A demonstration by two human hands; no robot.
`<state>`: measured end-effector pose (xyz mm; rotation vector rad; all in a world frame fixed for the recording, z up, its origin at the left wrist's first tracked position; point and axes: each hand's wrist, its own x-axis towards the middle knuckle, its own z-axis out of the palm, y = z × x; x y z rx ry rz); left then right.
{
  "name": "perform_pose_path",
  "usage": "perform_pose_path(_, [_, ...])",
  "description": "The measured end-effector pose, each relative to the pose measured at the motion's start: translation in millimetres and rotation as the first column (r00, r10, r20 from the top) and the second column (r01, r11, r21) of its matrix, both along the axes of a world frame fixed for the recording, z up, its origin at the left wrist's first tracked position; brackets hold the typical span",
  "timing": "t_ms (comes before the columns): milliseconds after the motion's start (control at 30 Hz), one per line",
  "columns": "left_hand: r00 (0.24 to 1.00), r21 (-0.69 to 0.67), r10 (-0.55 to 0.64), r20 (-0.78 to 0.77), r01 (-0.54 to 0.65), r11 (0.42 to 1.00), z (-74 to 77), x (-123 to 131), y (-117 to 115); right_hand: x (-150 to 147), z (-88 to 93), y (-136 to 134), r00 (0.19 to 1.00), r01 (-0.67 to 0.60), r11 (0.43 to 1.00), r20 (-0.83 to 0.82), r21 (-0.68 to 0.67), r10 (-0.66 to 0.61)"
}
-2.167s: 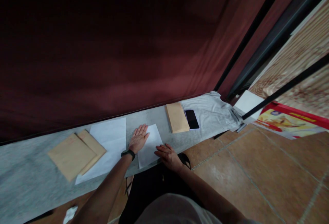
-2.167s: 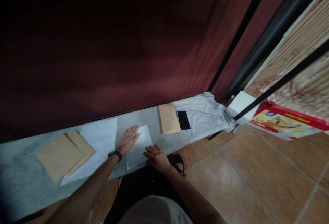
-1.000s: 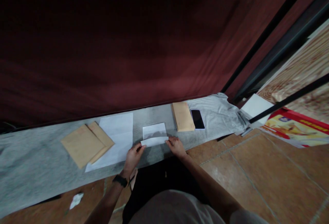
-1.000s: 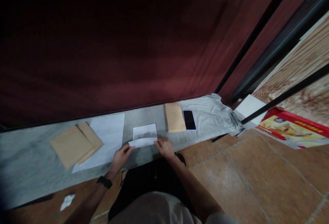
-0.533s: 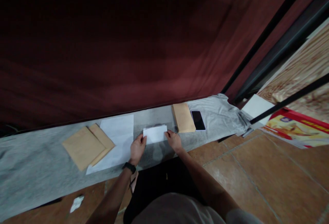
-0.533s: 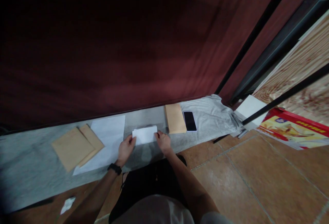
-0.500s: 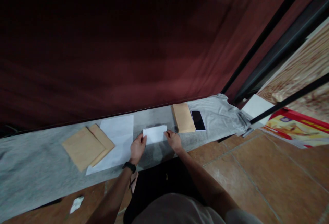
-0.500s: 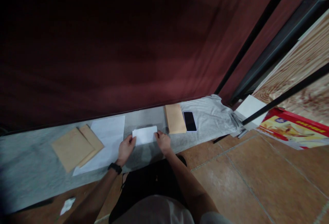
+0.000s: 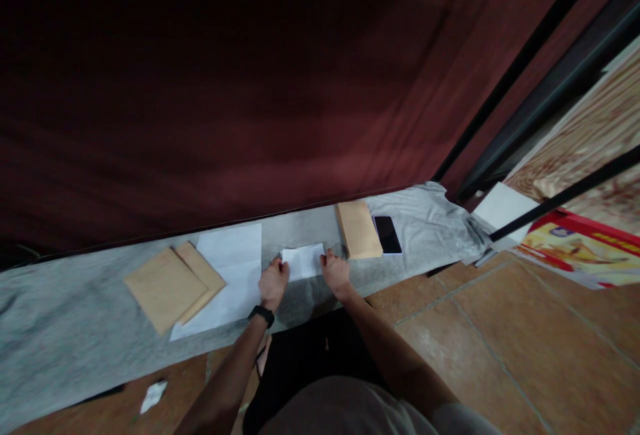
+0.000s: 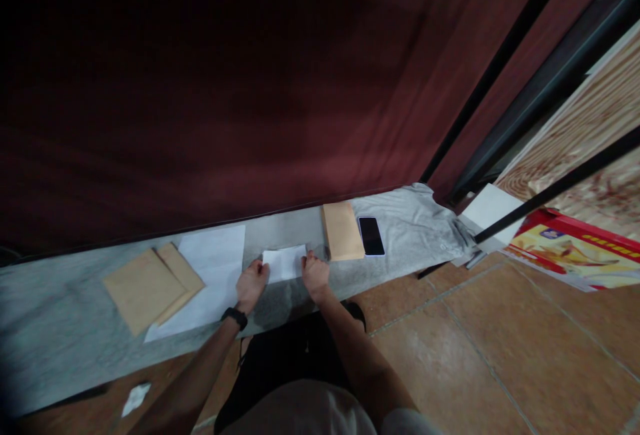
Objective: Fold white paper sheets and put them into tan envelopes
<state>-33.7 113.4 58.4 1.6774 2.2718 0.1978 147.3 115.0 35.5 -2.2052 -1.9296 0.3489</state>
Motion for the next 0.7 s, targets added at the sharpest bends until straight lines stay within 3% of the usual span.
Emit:
perform_pose_path(167, [1.000,-0.023,0.008,-0.014,-0.008,1.000,0.7,-0.2,3.9,-3.7,0.0,-0.9,1.000,-0.011,1.000,0.013,0.020,0.011])
perform_pose_path(267, [1.000,-0.029,-0.015,-0.005,0.015,0.999,0.2,-3.7,6.6,-4.4,1.9,-2.3,0.999,-0.045,0.993,0.035,0.112,0.042])
perform_pose_path(400, [0.999,-0.032,-0.041,0.009,0.042,0.999,-1.5,-7.6,9.0,-8.7,0.8,-5.8,0.966,-0.256,0.930,0.036,0.264,0.255])
perform_pose_path(500, [0.999,-0.031,-0.041,0.005,0.041,0.999,-2.8,-7.6,9.8,-15.4,-7.7,-9.8,0.909,-0.402,0.863,0.019,0.306,0.417])
perform_pose_path(700, [1.000,-0.025,-0.029,-0.006,0.029,0.999,-0.2,-4.5,9.1,-20.9,-29.6,-17.0,0.916,-0.390,0.870,0.030,0.303,0.400])
